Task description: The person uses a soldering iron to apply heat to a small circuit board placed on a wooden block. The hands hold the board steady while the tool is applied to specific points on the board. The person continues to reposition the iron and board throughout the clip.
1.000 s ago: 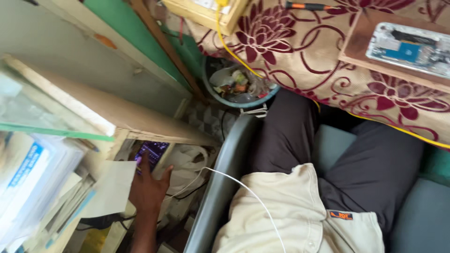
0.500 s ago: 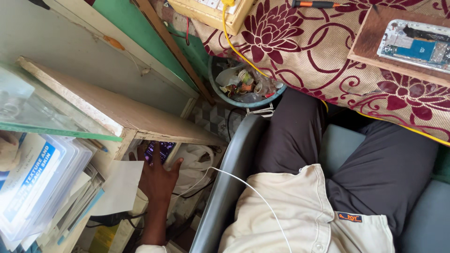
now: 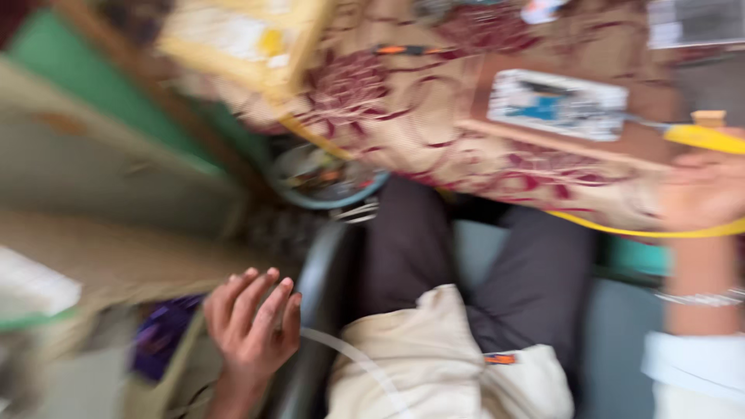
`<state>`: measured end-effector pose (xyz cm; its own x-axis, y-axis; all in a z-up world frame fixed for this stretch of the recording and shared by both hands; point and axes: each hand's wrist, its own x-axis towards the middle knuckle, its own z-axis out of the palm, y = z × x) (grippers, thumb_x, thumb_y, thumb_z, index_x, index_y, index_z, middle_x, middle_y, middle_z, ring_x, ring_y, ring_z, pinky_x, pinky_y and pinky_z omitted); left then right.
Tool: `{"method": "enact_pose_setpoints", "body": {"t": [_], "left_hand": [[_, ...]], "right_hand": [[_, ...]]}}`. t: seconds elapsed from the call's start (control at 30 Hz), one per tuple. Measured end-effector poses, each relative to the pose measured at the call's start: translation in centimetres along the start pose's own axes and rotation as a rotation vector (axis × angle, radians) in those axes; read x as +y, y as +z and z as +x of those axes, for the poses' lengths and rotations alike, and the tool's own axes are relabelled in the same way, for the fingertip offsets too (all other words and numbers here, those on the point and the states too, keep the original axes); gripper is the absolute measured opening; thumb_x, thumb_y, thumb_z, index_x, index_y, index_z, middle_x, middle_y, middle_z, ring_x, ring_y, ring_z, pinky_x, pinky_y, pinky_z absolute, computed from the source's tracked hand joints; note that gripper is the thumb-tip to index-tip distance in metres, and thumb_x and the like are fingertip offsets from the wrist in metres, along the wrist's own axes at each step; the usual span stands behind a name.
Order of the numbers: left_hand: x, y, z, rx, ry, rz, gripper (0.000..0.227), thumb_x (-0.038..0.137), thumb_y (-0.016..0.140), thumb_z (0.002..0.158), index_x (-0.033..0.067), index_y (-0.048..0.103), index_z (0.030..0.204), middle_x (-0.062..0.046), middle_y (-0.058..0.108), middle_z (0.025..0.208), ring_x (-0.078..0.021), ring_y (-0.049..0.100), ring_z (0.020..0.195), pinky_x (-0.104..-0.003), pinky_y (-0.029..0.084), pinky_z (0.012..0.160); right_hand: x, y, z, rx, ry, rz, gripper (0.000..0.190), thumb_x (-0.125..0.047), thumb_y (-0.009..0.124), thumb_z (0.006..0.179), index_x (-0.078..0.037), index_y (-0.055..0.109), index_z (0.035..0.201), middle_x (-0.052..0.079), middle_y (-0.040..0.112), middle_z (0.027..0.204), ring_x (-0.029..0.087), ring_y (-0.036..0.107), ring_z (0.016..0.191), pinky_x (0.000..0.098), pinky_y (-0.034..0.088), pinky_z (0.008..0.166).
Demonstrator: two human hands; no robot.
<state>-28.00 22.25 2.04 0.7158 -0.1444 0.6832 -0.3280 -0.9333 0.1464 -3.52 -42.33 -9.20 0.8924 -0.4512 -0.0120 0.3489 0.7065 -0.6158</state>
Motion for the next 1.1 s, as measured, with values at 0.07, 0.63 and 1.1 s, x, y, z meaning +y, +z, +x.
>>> {"method": "enact_pose_setpoints", "body": {"t": [0.07,0.63,1.1], "left_hand": [[2.5,2.5,5.4,-0.005,0.11,-0.177,0.036,0.016,0.082,0.088,0.0136,0.07,0.122,-0.009,0.07,0.122,-0.0304,0.061,0.122,-0.048,0.047,0.104],[11.4,27.4,24.9,-0.411,0.062,-0.578,0.076,0.052,0.088,0.069,0.023,0.068,0.136,-0.008,0.054,0.154,-0.0344,0.036,0.15,-0.049,0.031,0.123],[12.2,25.7,25.6,-0.471,-0.028,-0.558,0.064,0.051,0.091,0.061,0.0311,0.077,0.12,0.005,0.055,0.152,-0.0258,0.034,0.15,-0.045,0.03,0.123]], "right_hand": [[-2.0,2.1,-2.1,-0.051,-0.007,-0.063,0.054,-0.057,0.047,0.109,-0.005,0.062,0.115,0.012,0.073,0.095,0.025,0.064,0.069,0.0351,0.055,0.067],[0.0,4.1,-5.6,-0.198,-0.096,-0.237,0.057,-0.058,0.044,0.112,-0.005,0.062,0.124,0.009,0.066,0.079,0.017,0.058,0.072,0.0336,0.052,0.069],[-0.3,4.9,-4.8,-0.204,-0.116,-0.276,0.056,-0.058,0.045,0.111,-0.005,0.061,0.121,0.009,0.064,0.079,0.016,0.057,0.068,0.0331,0.051,0.067]]}}
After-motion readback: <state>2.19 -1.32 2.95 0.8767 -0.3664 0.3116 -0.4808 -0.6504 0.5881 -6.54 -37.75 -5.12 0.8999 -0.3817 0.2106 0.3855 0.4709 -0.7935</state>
